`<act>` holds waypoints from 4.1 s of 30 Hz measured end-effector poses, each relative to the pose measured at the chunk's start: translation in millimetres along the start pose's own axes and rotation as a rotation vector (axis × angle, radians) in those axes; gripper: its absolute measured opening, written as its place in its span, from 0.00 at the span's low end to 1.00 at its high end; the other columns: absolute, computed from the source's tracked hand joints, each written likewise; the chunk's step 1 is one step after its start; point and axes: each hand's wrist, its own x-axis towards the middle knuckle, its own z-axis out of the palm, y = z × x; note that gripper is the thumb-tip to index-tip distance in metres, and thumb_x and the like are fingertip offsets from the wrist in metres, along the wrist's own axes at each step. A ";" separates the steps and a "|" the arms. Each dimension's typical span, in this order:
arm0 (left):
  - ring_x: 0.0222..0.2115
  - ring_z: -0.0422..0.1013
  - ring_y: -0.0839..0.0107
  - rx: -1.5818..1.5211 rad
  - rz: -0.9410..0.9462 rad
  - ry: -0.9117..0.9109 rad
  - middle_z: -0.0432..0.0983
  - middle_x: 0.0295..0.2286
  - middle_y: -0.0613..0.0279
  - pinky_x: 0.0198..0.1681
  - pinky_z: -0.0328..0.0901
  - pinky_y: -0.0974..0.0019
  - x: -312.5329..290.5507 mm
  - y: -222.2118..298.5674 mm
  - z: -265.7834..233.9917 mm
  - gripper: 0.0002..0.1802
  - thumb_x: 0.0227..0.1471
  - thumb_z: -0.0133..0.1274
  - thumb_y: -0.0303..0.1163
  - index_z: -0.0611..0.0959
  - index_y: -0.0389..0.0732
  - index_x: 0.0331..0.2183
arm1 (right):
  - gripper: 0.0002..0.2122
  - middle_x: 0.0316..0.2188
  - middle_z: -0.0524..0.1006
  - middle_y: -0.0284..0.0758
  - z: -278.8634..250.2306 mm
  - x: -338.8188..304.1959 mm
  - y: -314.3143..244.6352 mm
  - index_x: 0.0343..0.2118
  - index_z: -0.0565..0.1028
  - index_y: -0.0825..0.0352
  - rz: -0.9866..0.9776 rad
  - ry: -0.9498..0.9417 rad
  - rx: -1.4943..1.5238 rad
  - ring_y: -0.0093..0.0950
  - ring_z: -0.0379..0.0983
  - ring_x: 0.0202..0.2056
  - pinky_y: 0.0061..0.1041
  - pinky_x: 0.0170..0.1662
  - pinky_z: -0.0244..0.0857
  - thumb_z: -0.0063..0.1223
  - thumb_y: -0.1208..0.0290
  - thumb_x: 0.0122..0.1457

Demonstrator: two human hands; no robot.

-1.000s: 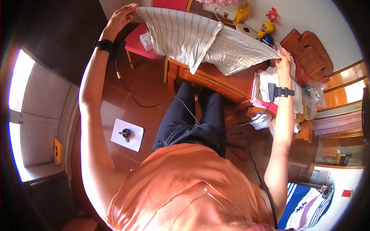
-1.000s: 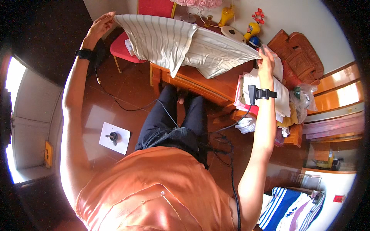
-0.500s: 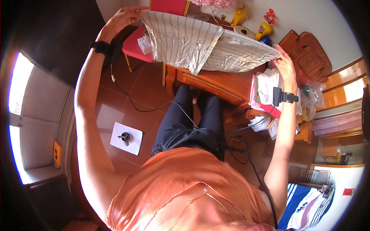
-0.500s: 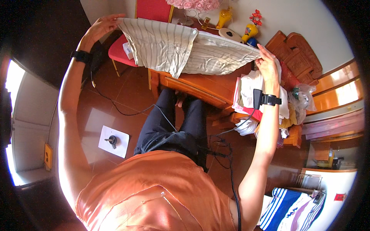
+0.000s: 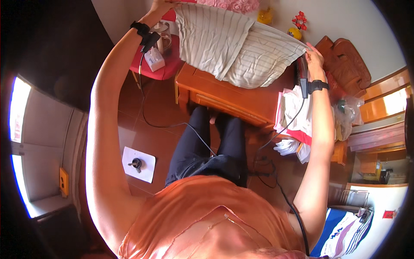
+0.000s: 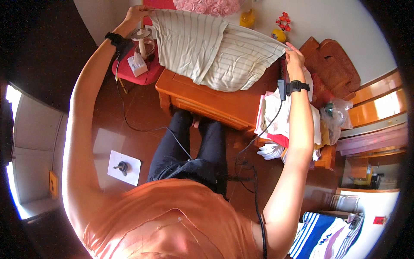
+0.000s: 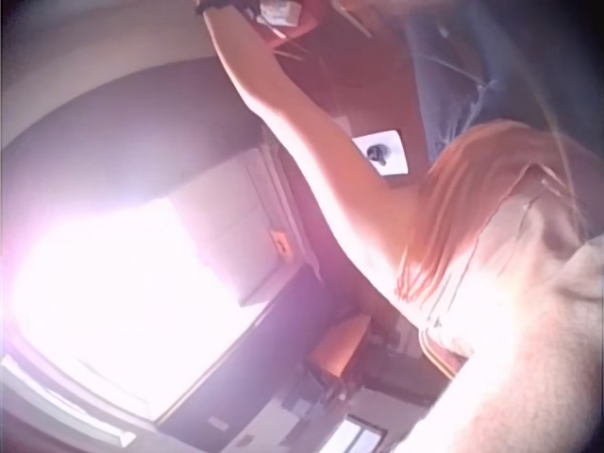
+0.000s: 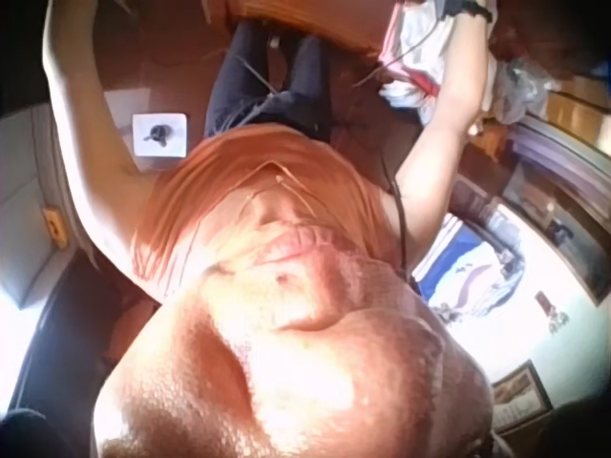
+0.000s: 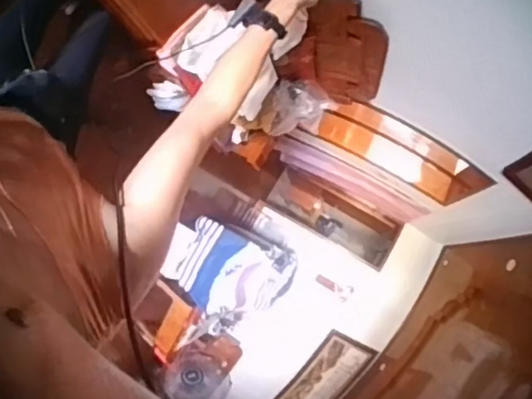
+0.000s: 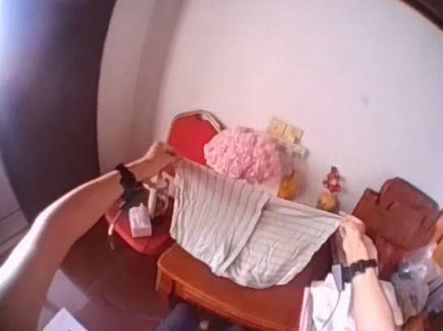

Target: The person spreads a striped shirt on a wooden cabinet, folds the garment, and uses scissors to snip material at the collar area.

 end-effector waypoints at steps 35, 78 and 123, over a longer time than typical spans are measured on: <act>0.27 0.69 0.80 -0.232 -0.451 -0.705 0.77 0.25 0.69 0.33 0.63 0.76 -229.7 -69.9 127.1 0.13 0.42 0.64 0.33 0.85 0.37 0.31 | 0.05 0.29 0.79 0.41 -28.0 -182.8 207.2 0.21 0.81 0.62 -0.357 -0.236 -2.054 0.36 0.70 0.41 0.38 0.43 0.51 0.54 0.75 0.42; 0.37 0.70 0.72 -0.940 -0.555 -0.475 0.75 0.37 0.64 0.43 0.66 0.64 -131.0 -104.2 204.2 0.11 0.54 0.51 0.29 0.79 0.39 0.41 | 0.17 0.41 0.74 0.37 236.0 17.0 254.5 0.38 0.78 0.57 -0.263 -0.447 -1.227 0.43 0.61 0.51 0.57 0.48 0.50 0.55 0.50 0.53; 0.34 0.72 0.69 -0.867 -0.463 -0.605 0.75 0.38 0.58 0.38 0.67 0.67 -130.1 -137.1 208.1 0.15 0.53 0.51 0.26 0.78 0.36 0.44 | 0.23 0.57 0.60 0.47 282.5 -91.5 245.1 0.54 0.66 0.66 -0.542 -0.783 -1.016 0.46 0.53 0.59 0.53 0.56 0.49 0.48 0.60 0.57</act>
